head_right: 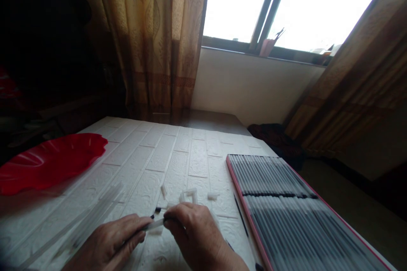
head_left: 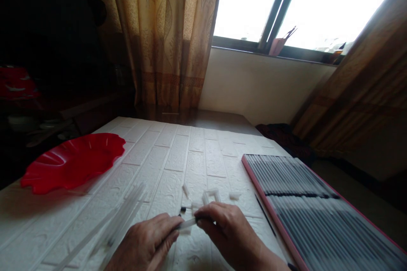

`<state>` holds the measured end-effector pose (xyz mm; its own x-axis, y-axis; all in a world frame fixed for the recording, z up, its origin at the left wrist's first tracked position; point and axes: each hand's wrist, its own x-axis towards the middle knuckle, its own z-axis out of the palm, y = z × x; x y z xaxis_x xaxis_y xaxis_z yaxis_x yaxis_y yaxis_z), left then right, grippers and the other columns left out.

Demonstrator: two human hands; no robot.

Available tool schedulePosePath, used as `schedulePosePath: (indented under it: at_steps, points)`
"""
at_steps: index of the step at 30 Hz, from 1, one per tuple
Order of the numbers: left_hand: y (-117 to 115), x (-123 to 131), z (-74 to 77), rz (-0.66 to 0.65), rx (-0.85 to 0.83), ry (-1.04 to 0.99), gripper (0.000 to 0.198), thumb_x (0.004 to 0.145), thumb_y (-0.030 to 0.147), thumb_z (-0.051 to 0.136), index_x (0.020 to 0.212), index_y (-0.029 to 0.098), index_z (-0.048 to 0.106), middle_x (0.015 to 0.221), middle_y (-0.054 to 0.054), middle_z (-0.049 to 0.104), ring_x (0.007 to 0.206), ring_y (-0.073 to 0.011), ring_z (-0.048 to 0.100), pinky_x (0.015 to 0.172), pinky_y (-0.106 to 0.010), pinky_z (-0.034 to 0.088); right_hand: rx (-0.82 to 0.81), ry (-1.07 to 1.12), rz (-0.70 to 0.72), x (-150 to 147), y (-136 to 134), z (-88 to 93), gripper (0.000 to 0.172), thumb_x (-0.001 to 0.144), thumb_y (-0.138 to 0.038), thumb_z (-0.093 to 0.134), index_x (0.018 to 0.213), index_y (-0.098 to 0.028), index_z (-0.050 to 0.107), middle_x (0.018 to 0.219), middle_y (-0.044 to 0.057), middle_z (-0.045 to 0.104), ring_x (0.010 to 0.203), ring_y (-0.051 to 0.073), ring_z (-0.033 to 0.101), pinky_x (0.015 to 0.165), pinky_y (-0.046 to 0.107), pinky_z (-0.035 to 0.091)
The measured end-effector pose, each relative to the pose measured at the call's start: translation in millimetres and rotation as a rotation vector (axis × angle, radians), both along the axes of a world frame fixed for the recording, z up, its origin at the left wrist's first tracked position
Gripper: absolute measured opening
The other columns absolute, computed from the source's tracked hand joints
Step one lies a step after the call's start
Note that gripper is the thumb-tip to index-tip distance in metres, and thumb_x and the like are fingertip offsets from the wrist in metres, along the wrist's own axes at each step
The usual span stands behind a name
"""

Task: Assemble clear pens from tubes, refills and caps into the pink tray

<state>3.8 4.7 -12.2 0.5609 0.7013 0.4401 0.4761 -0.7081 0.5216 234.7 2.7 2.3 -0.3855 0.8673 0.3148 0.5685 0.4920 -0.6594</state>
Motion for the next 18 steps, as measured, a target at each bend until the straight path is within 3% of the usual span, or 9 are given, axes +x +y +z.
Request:
schedulePosePath:
  at_steps: [12, 18]
  points:
    - [3.5, 0.3, -1.1, -0.045, -0.01, -0.025, 0.025, 0.099, 0.023, 0.051, 0.119, 0.033, 0.062, 0.091, 0.003, 0.077, 0.08, -0.0145, 0.076, 0.072, -0.017, 0.058, -0.024, -0.299, -0.027, -2.9, -3.4, 0.5, 0.023, 0.094, -0.022, 0.046, 0.077, -0.018, 0.062, 0.071, 0.006, 0.067, 0.064, 0.019, 0.062, 0.059, 0.027, 0.04]
    - [2.8, 0.2, 3.4, -0.079, 0.03, -0.032, 0.025, 0.102, 0.026, 0.049, 0.122, 0.032, 0.062, 0.09, 0.002, 0.077, 0.08, -0.0148, 0.076, 0.073, -0.018, 0.058, -0.062, -0.218, 0.01, -6.2, -2.6, 3.2, 0.035, 0.097, -0.027, 0.038, 0.067, -0.02, 0.054, 0.061, 0.003, 0.064, 0.055, 0.015, 0.059, 0.056, 0.026, 0.035]
